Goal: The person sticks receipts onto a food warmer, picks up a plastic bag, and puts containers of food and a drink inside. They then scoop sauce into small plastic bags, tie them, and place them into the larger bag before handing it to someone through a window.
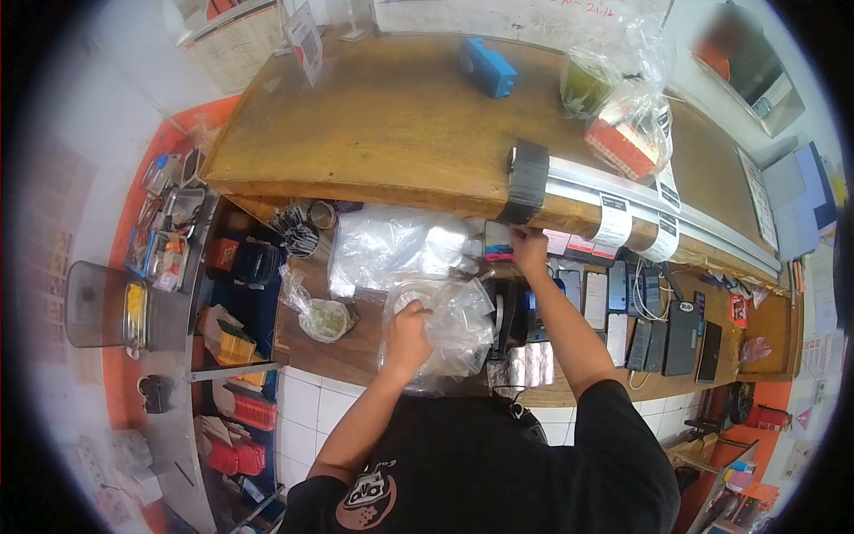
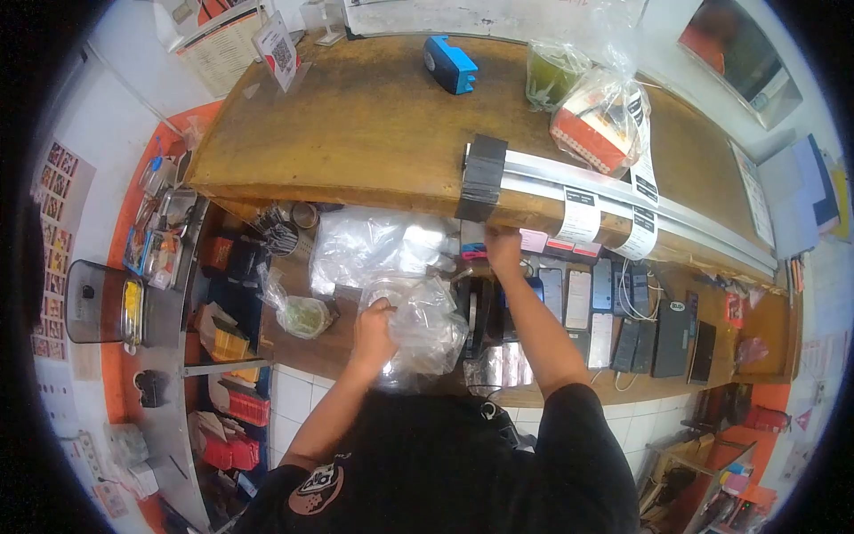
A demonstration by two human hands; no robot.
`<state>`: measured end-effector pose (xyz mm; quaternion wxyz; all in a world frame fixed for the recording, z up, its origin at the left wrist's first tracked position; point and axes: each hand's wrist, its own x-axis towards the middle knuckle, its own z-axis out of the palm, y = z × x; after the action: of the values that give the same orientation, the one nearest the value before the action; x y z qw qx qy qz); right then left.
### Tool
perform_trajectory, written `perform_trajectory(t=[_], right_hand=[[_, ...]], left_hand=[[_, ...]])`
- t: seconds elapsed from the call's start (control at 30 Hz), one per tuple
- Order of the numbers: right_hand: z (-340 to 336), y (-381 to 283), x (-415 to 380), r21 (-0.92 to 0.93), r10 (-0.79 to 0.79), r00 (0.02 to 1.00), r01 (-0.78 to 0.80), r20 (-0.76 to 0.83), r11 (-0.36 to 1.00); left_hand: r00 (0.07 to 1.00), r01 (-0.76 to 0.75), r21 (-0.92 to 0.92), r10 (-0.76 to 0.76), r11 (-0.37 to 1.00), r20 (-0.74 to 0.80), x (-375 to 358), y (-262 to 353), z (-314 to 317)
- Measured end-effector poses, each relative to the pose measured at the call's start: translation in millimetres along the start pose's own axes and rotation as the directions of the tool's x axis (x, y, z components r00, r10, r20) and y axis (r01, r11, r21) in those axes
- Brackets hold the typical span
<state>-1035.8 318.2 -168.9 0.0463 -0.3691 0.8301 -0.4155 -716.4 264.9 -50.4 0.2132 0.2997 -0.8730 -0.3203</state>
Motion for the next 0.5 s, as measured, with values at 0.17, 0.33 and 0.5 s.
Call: perform_trajectory(t=[0.17, 0.33, 0.5], right_hand=[[-22, -34, -8, 0.397, 0.127, 0.985, -0.163, 0.117, 0.903], [-25, -118, -43, 0.695, 0.22, 0.798, -0.599, 0.562, 0.399], [-18, -139, -51, 0.747, 0.127, 0.789, -0.611, 0.601, 0.261]], left_hand=[[0.992, 0.117, 0.066, -0.12, 0.991, 0.036, -7, 0, -2], [0.981, 0.191, -0.24, -0.175, 0.952, 0.087, 1, -5, -15], [0.827, 0.56, -0.426, -0.448, 0.71, 0.341, 13, 3, -31]])
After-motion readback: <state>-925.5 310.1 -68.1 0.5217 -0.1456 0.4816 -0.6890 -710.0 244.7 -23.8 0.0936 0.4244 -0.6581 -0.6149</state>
